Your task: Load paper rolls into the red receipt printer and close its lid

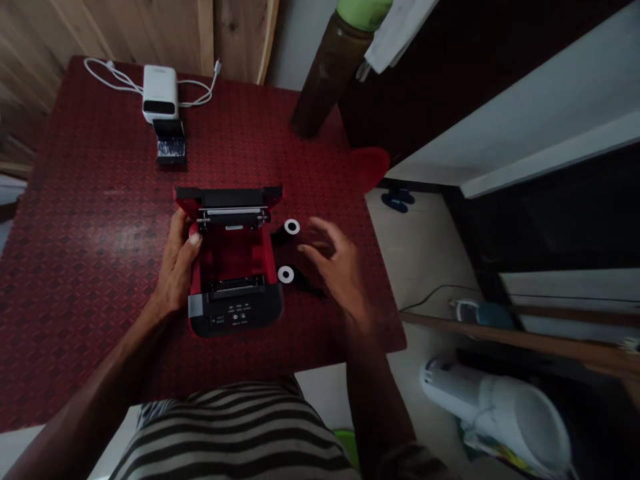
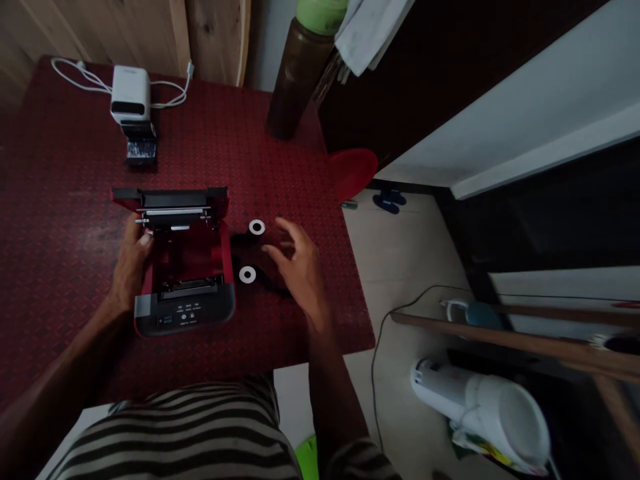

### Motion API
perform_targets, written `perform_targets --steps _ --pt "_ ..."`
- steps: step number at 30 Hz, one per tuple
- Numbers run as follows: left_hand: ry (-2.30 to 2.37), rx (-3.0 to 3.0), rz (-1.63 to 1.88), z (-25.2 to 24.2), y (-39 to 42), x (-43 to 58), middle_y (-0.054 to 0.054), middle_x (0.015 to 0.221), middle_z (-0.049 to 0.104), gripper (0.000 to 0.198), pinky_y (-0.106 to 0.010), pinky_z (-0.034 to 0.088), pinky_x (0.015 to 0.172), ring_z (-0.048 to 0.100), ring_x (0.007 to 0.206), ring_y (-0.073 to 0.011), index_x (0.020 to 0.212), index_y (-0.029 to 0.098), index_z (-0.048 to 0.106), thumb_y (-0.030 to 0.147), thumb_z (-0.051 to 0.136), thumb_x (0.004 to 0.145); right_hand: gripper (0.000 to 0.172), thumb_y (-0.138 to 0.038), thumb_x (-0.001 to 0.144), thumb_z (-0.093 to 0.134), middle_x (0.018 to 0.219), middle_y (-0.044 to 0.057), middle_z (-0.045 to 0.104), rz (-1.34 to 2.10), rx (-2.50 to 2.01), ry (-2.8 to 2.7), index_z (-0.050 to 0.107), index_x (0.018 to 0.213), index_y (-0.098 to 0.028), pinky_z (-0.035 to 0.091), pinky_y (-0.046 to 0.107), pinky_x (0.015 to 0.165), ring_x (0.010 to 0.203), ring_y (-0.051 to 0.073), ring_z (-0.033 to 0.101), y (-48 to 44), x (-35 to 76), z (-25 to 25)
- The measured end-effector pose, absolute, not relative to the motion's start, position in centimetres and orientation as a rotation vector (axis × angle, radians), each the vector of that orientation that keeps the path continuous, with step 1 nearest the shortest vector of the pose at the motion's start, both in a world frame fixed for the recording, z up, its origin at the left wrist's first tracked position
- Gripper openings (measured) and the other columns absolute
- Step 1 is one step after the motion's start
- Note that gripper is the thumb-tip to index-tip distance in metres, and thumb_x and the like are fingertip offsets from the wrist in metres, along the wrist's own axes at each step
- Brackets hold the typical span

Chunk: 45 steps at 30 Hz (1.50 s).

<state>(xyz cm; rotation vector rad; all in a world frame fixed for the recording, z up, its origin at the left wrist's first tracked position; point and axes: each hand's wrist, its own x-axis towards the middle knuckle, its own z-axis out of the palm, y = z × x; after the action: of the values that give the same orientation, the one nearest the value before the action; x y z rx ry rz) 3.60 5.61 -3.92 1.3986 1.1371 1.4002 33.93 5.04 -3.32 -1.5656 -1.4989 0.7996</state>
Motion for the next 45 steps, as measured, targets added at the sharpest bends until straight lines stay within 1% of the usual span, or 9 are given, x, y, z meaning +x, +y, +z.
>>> perform_targets --steps 6,9,15,17,22,29,35,40,45 --pt "1.121 1.353 1.404 -4.9 5.6 3.3 -0.008 0.164 0.069 0.062 -0.056 0.044 0.137 0.060 0.157 -0.0369 0.158 0.033 0.069 0.072 0.068 0.110 0.024 -0.038 0.093 0.078 0.117 0.007 0.087 0.805 -1.513 -1.535 0.078 0.115 -0.026 0.064 0.055 0.109 0.112 0.029 0.081 7.5 31.5 -4.9" --pt "1.123 1.324 1.392 -4.8 5.3 3.5 -0.008 0.173 0.063 0.064 -0.054 0.039 0.142 0.055 0.164 -0.0359 0.161 0.032 0.066 0.072 0.066 0.111 0.026 -0.035 0.096 0.079 0.127 0.006 0.086 0.762 -1.464 -1.531 0.078 0.122 -0.029 0.064 0.051 0.110 0.119 0.028 0.080 5.1 33.2 -0.1" --pt "1.109 1.307 1.377 -4.4 5.1 3.7 -0.008 0.178 0.059 0.065 -0.054 0.036 0.144 0.050 0.169 -0.0361 0.165 0.031 0.064 0.071 0.063 0.112 0.027 -0.044 0.108 0.082 0.117 0.002 0.087 0.911 -1.202 -2.129 0.081 0.134 -0.039 0.069 0.045 0.095 0.107 0.028 0.084 1.8 32.5 10.2" --pt "1.107 1.303 1.381 -4.3 5.0 3.6 -0.008 0.179 0.059 0.064 -0.056 0.035 0.144 0.050 0.169 -0.0369 0.164 0.031 0.064 0.070 0.063 0.113 0.027 -0.035 0.112 0.076 0.121 0.002 0.086 0.805 -1.139 -2.323 0.079 0.138 -0.037 0.070 0.047 0.097 0.108 0.028 0.082 2.4 29.8 9.9" --pt "1.180 1.271 1.403 -3.9 4.8 2.8 -0.012 0.171 0.066 0.063 -0.060 0.039 0.141 0.057 0.163 -0.0396 0.160 0.027 0.067 0.070 0.062 0.114 0.027 -0.004 0.109 0.063 0.109 0.009 0.085 0.412 -1.254 -2.590 0.081 0.115 -0.024 0.066 0.050 0.102 0.108 0.031 0.077 4.3 23.6 5.8" --pt "1.441 1.295 1.505 -2.7 3.6 1.7 -0.009 0.142 0.081 0.046 -0.052 0.060 0.122 0.075 0.135 -0.0325 0.138 0.027 0.079 0.062 0.078 0.108 0.033 0.000 0.111 0.056 0.115 0.014 0.087 0.519 -1.590 -2.832 0.082 0.121 -0.017 0.062 0.041 0.095 0.118 0.031 0.080 6.0 20.6 6.9" --pt "1.518 1.323 1.484 -2.0 2.6 1.5 -0.009 0.135 0.082 0.040 -0.053 0.064 0.115 0.078 0.127 -0.0319 0.133 0.028 0.081 0.059 0.081 0.106 0.037 -0.001 0.112 0.055 0.130 0.013 0.087 0.634 -1.638 -2.836 0.084 0.126 -0.019 0.061 0.038 0.093 0.117 0.028 0.082 7.1 20.4 6.7" --pt "1.477 1.275 1.413 -2.6 2.6 2.0 -0.012 0.145 0.078 0.050 -0.052 0.062 0.117 0.076 0.132 -0.0335 0.141 0.026 0.077 0.061 0.080 0.104 0.032 -0.003 0.113 0.056 0.124 0.013 0.087 0.638 -1.540 -2.766 0.084 0.120 -0.018 0.063 0.040 0.105 0.121 0.028 0.082 6.9 20.8 5.8" --pt "1.482 1.297 1.418 -2.2 2.9 1.8 -0.009 0.144 0.079 0.052 -0.055 0.060 0.119 0.076 0.134 -0.0341 0.142 0.028 0.078 0.064 0.080 0.105 0.057 0.012 0.105 0.045 0.139 0.009 0.085 0.739 -1.186 -2.607 0.081 0.135 -0.019 0.062 0.044 0.122 0.135 0.023 0.078 5.4 23.7 5.6"
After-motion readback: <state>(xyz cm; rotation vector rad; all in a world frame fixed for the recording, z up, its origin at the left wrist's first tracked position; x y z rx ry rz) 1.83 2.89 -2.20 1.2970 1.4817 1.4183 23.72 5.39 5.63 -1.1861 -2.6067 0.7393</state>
